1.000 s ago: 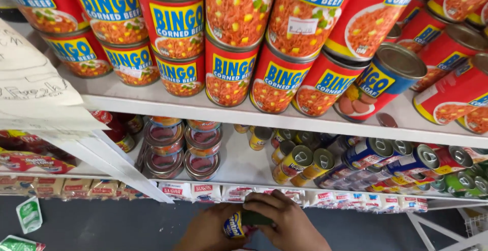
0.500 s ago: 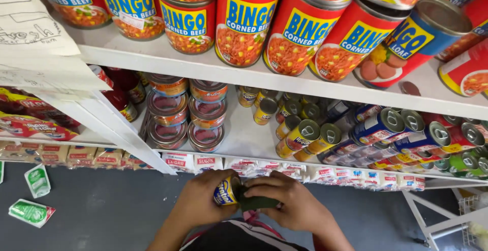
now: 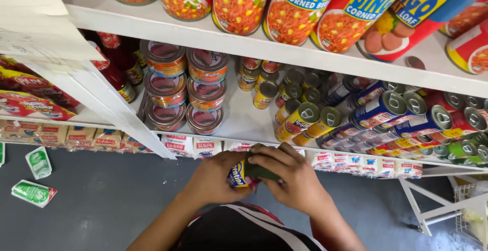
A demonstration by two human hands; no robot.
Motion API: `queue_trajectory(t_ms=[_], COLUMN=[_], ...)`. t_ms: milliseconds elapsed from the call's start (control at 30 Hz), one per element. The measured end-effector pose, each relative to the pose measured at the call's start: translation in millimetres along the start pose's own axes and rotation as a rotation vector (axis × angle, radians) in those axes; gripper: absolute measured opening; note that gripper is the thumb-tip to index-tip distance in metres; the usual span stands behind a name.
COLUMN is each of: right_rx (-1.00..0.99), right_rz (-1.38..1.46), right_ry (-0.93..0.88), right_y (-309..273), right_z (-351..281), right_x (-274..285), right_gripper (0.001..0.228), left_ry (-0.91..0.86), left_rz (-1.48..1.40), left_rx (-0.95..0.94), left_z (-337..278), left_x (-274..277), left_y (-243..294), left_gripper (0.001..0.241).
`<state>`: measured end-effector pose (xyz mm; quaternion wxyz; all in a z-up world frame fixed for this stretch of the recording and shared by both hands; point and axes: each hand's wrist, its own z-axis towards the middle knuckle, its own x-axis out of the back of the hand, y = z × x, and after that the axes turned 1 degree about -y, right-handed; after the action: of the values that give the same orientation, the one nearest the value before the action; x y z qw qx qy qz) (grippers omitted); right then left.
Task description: Wiping down various canned food items on store shelves using a cloth to remove dust.
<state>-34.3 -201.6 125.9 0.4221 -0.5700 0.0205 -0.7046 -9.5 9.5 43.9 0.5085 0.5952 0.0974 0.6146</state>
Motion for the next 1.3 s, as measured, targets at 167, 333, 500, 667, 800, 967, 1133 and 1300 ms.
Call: queue_trajectory(t_ms=[167, 333, 500, 667, 800, 967, 1133, 1300], right_rx=[-0.022, 0.001, 0.043, 0.079, 0.097, 0.04, 0.096, 0.064], right_rz=[0.014, -0.14, -0.037, -0.064, 0.107, 0.044, 0.167, -0.063], right_ry=[-0.071, 0.026, -0.054, 0.006, -0.094, 0.045, -0.035, 0.053], right_y=[5, -5, 1, -8, -7, -6, 3, -2], right_z=[-7, 1, 0, -3, -9, -9, -14, -6], right_x=[10, 12, 17, 3, 6, -9, -1, -2], right_gripper=[0.044, 0.043, 0.041, 0.045, 0.049, 0.045, 0.046, 0.045], left_ry=[0.051, -0.031, 0.075, 0.042, 0.096, 0.087, 0.177, -0.019], left_rz=[-0.006, -0.085, -0.004, -0.015, 0.027, -0.02, -0.046, -0.072], left_rx=[-0.083, -0.055, -0.135, -0.085, -0.068, -0.08, -0.005, 0.056], left_z=[13, 11, 12, 2, -5, -7, -5, -4], left_x=[19, 0, 25, 12, 28, 8, 17, -4], left_y=[11, 0, 2, 3, -1, 8, 9, 14], left_gripper=[0.058, 0.066, 0.068, 0.071, 0.076, 0.069, 0.077, 0.063])
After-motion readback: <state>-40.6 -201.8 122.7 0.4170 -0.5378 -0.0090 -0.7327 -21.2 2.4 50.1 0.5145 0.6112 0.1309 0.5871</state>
